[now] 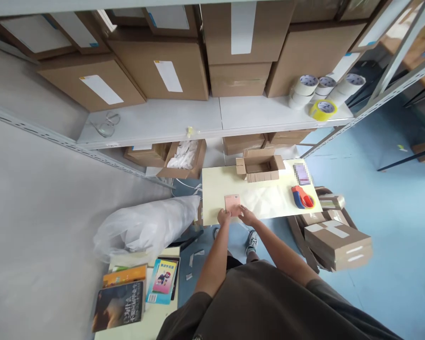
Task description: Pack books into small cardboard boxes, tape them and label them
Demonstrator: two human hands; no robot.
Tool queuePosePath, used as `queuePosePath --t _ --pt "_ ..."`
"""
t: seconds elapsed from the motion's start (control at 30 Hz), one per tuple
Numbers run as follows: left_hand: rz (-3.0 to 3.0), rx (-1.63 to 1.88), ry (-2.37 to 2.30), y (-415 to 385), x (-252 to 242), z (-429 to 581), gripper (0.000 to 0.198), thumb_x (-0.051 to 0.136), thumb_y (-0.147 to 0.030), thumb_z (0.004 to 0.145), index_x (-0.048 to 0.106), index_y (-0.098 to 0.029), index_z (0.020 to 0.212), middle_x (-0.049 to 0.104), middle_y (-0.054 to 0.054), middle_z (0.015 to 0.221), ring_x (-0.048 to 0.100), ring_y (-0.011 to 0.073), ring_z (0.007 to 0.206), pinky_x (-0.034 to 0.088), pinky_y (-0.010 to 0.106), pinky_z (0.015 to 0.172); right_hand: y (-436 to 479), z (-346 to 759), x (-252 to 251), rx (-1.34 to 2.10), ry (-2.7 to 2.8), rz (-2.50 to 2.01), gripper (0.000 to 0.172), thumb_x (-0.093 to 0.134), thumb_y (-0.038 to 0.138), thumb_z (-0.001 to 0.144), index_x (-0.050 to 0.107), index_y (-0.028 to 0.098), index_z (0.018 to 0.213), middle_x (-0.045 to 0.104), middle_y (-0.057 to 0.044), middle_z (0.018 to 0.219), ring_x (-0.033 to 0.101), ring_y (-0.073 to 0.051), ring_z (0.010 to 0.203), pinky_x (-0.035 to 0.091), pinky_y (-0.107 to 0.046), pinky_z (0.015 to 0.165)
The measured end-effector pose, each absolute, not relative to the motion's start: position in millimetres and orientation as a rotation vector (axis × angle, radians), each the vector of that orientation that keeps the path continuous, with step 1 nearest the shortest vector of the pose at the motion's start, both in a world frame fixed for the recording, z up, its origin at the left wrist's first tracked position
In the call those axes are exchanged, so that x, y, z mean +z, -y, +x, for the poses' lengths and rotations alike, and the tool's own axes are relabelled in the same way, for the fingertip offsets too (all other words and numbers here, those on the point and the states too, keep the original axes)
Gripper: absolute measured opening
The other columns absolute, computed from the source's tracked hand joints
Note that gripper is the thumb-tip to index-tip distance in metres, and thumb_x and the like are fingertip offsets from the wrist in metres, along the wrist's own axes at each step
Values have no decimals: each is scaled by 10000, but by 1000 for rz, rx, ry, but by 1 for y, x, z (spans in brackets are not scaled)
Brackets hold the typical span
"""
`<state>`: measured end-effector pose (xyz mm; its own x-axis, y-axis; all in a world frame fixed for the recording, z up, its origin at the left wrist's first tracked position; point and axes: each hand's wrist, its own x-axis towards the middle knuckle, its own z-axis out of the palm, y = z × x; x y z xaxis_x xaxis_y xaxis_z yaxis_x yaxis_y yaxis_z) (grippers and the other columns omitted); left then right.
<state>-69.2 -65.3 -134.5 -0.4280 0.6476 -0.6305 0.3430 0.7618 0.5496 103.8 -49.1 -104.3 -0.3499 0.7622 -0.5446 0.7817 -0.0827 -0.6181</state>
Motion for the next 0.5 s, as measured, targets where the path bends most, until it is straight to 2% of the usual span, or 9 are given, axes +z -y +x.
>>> queuePosePath --t 0.13,0.2,0.33,0.5 --pt "698 447 -2067 54 -138 -63 143 688 -256 836 764 -165 916 804 168 927 757 324 968 536 350 768 55 92 -111 -1419 -2000 1643 804 578 131 907 353 207 1676 247 -125 1779 284 -305 1627 376 -453 1260" --pt "689 459 -2044 52 -139 -66 136 723 -258 805 786 -163 880 811 169 894 766 322 934 537 341 743 57 89 -115 -1387 -1994 1643 805 562 127 910 339 220 1678 205 -126 1790 267 -315 1632 385 -468 1248" --pt "680 491 -1996 54 -138 -76 92 776 -229 752 809 -172 815 820 160 868 776 310 900 546 332 743 58 87 -123 -1354 -2005 1671 775 568 137 904 390 276 1646 261 -94 1779 310 -326 1614 406 -489 1226" --pt "676 560 -1992 55 -127 -89 138 765 -237 782 831 -195 895 837 113 978 781 247 935 557 289 805 57 79 -134 -1500 -2024 1737 712 634 178 853 537 280 1551 429 -79 1701 450 -343 1536 437 -470 1204"
